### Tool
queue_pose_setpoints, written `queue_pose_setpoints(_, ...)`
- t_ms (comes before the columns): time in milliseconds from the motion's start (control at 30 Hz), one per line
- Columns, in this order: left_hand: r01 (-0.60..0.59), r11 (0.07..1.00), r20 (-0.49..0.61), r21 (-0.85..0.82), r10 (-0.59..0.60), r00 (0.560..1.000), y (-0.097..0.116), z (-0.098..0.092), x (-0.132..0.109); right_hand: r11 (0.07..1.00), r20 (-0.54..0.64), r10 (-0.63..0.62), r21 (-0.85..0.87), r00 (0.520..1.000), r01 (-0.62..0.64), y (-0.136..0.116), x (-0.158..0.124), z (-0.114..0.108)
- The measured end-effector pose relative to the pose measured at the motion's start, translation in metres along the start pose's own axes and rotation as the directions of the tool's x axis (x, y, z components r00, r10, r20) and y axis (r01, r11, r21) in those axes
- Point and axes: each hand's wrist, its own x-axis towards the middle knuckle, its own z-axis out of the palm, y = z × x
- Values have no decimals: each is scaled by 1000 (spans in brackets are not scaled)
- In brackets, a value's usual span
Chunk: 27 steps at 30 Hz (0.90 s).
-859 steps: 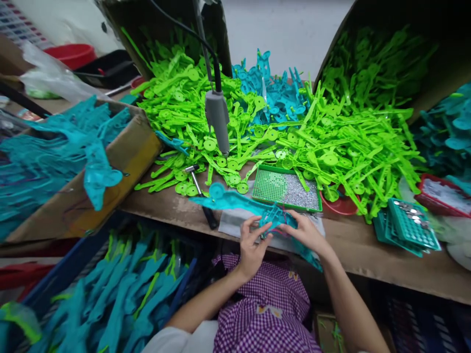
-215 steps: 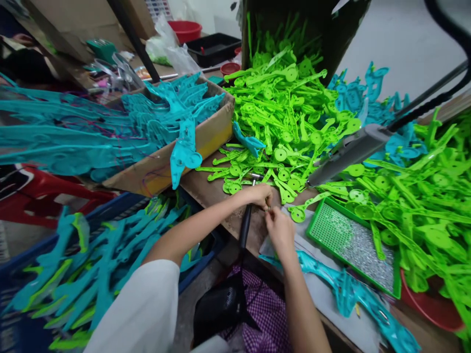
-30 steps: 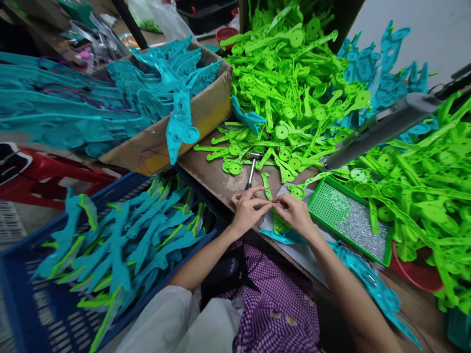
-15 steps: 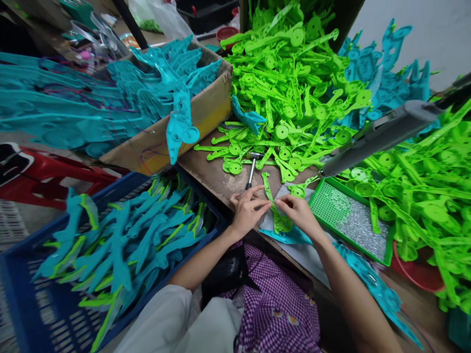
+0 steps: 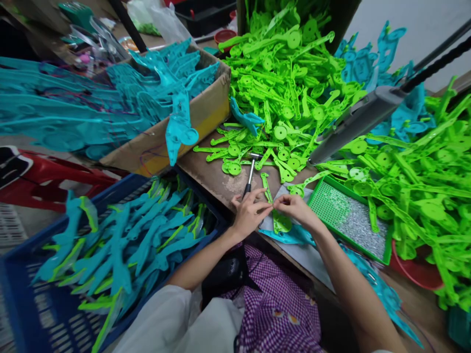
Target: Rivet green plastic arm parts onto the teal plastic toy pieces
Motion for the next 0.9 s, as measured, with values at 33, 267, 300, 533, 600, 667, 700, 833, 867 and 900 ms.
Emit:
queue_pose_setpoints(33, 1, 1000, 23, 14, -1, 1000, -1, -1, 0, 1000, -15, -9, -25, 1000, 9, 2, 1, 1)
queue_pose_setpoints(267, -57, 994, 186, 91, 39, 982, -8, -7, 4, 982, -91, -45, -186, 995, 28, 21, 9, 3)
queue_pose_setpoints(300, -64, 994, 196, 91, 45, 980, -9, -7, 6, 982, -89, -50, -188, 995, 33, 22, 9, 3)
queue_pose_setpoints(533, -130, 990, 266, 55, 111, 958, -18, -7, 17, 990, -71, -10, -142, 997, 0, 24, 9, 5)
queue_pose_setpoints(600, -150, 988, 285, 37, 134, 949, -21, -7, 20, 991, -63, -6, -137, 998, -3, 25, 8, 6)
queue_pose_setpoints(667, -158, 987, 306, 13, 147, 941, -24, -7, 23, 992, -47, -17, -124, 999, 11, 25, 7, 6)
queue_pose_setpoints(700, -159, 987, 316, -1, 151, 936, -26, -7, 25, 993, -38, -27, -118, 999, 23, 24, 6, 6)
queue_pose_setpoints(833, -148, 987, 352, -55, 158, 922, -32, -6, 33, 993, -7, -52, -103, 999, 51, 23, 6, 5)
queue_pose_setpoints(867, -142, 988, 361, -63, 156, 920, -33, -6, 35, 994, -2, -49, -100, 999, 49, 22, 6, 5)
queue_pose_setpoints(900, -138, 988, 369, -69, 154, 917, -35, -5, 37, 994, 1, -44, -98, 999, 44, 22, 7, 5)
